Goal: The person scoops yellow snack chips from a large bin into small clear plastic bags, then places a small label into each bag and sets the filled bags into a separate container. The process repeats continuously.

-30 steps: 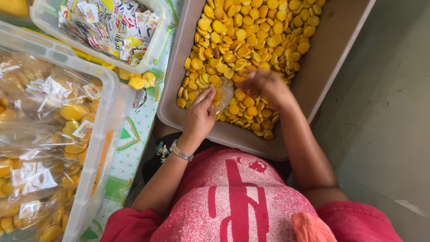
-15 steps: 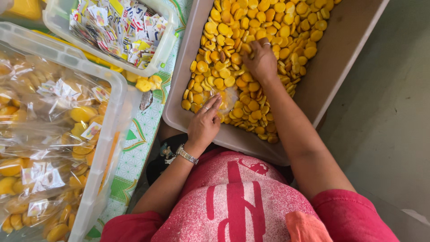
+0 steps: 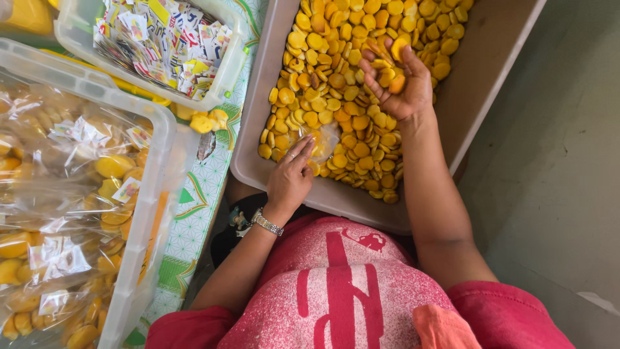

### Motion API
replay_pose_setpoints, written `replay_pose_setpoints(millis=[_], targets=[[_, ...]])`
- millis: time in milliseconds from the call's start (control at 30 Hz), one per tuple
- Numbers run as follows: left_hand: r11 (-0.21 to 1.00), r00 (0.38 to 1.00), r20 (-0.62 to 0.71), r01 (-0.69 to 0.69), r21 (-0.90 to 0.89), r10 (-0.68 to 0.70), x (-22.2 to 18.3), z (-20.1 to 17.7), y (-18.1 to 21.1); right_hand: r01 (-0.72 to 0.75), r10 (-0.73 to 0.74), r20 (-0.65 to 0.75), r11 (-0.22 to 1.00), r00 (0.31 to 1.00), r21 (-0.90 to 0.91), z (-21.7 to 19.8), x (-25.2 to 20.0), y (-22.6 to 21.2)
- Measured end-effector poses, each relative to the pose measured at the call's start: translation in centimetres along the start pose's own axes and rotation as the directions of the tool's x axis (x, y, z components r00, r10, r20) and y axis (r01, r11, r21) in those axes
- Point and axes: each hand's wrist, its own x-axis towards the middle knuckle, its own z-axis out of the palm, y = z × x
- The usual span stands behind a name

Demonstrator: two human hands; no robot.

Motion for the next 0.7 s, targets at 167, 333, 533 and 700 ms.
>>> replay_pose_setpoints(millis=[167, 333, 533, 700], targets=[[1.0, 1.0, -0.013, -0.01, 0.004, 0.01, 0.0, 0.1, 0.0, -0.027, 0.024, 0.097, 0.999, 0.995, 0.027, 0.4, -0.9, 0.1], [1.0, 1.0, -0.007, -0.027, 0.0, 0.027, 0.0, 0.0, 0.0, 0.005, -0.006, 0.072, 1.0, 0.997, 0.022, 2.0, -2.5, 0.3], [1.0, 1.0, 0.013, -0.004, 0.01, 0.004, 0.0, 0.0, 0.0, 0.032, -0.028, 0.053, 0.997, 0.998, -0.077, 2.6, -3.0, 0.6], [1.0, 1.0, 0.005, -0.014, 0.019, 0.014, 0.0, 0.0, 0.0, 0.065, -0.063, 0.022, 0.993, 0.998, -0.1, 3.7, -4.0, 0.9]])
